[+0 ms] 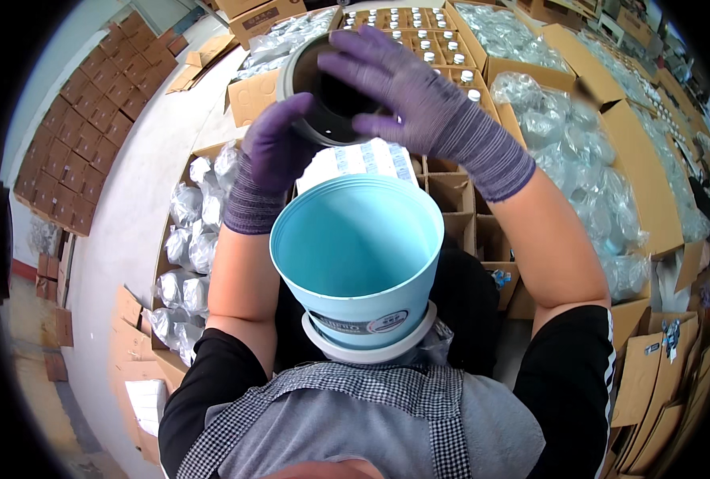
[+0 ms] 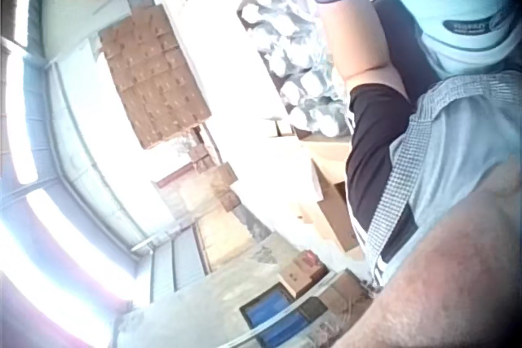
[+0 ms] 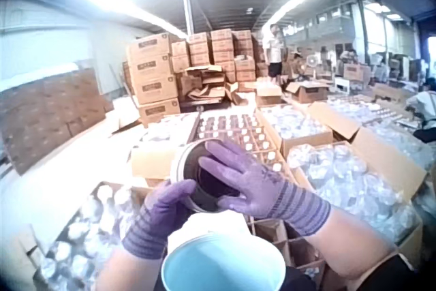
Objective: The person assembles kitchen appliances by placing a silver bowl into a plastic base, attaching a lid, and checking items against a checklist before placing them in plastic bags.
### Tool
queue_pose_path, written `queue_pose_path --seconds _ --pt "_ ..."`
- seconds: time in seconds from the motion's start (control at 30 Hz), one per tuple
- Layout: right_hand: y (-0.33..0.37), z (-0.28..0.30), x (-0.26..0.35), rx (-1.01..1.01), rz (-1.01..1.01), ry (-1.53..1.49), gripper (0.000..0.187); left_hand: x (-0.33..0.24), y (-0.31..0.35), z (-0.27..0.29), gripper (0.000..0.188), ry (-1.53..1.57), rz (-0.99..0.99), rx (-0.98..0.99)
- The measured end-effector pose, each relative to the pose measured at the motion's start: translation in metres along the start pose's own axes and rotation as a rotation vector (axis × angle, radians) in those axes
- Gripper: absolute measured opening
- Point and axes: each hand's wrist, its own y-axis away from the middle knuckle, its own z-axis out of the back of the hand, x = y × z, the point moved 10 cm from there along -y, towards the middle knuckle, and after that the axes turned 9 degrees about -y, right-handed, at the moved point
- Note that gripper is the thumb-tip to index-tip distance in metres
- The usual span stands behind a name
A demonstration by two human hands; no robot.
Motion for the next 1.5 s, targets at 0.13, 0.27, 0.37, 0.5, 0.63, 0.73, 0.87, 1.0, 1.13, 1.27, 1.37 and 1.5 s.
queue_pose_path --seconds 0.13,0.27,0.37,0.5,0.63,0.73,0.87,1.0,1.13,1.27,1.37,1.5 --pt "0.015 -0.007 -0.032 -0.113 -0.417 -0.304 0.056 0.006 -0.007 -0.001 0.060 -0.689 -0.079 -0.181" --pt "0.071 -0.063 -0.063 -0.038 -1.195 -1.097 0.079 0.004 0.000 -0.005 0.064 -0.780 -0.144 -0.172" --pt "0.033 -0.014 -0.041 -0.103 -0.523 -0.320 0.070 0.018 0.007 0.007 0.061 -0.479 0.019 -0.224" --pt "0.025 -0.010 -0.011 -0.189 -0.211 -0.046 0.068 0.008 0.003 -0.005 0.064 -0.616 -0.086 -0.187" --pt "0.053 -0.067 -0.069 -0.127 -1.056 -1.142 0.083 -0.015 0.001 -0.015 0.065 -0.858 -0.240 -0.196" --pt "0.020 -0.025 -0.049 -0.053 -0.577 -0.413 0.085 -0.004 0.010 0.001 0.055 -0.532 -0.060 -0.260" --pt "0.009 -0.012 0.005 -0.127 -0.119 0.071 0.080 -0.002 0.017 0.001 0.052 -0.486 -0.074 -0.271" --pt "0.021 -0.022 -0.040 -0.403 -0.477 -0.528 0.056 -0.032 0.000 -0.029 0.078 -0.899 -0.430 -0.140" --pt "0.014 -0.019 -0.039 -0.123 -0.091 -0.140 0.045 -0.054 0.002 -0.057 0.078 -1.229 -0.609 0.066" --pt "0.113 -0.030 -0.141 0.043 -0.899 -0.416 0.052 -0.063 0.041 -0.059 0.092 -0.387 -0.216 0.378" --pt "0.223 -0.065 -0.141 0.469 -1.183 -0.022 0.067 -0.062 0.069 -0.050 0.108 -0.716 -0.154 0.342" --pt "0.326 -0.084 -0.105 0.683 -1.340 0.302 0.067 -0.032 0.077 -0.010 0.097 -0.668 0.092 0.171"
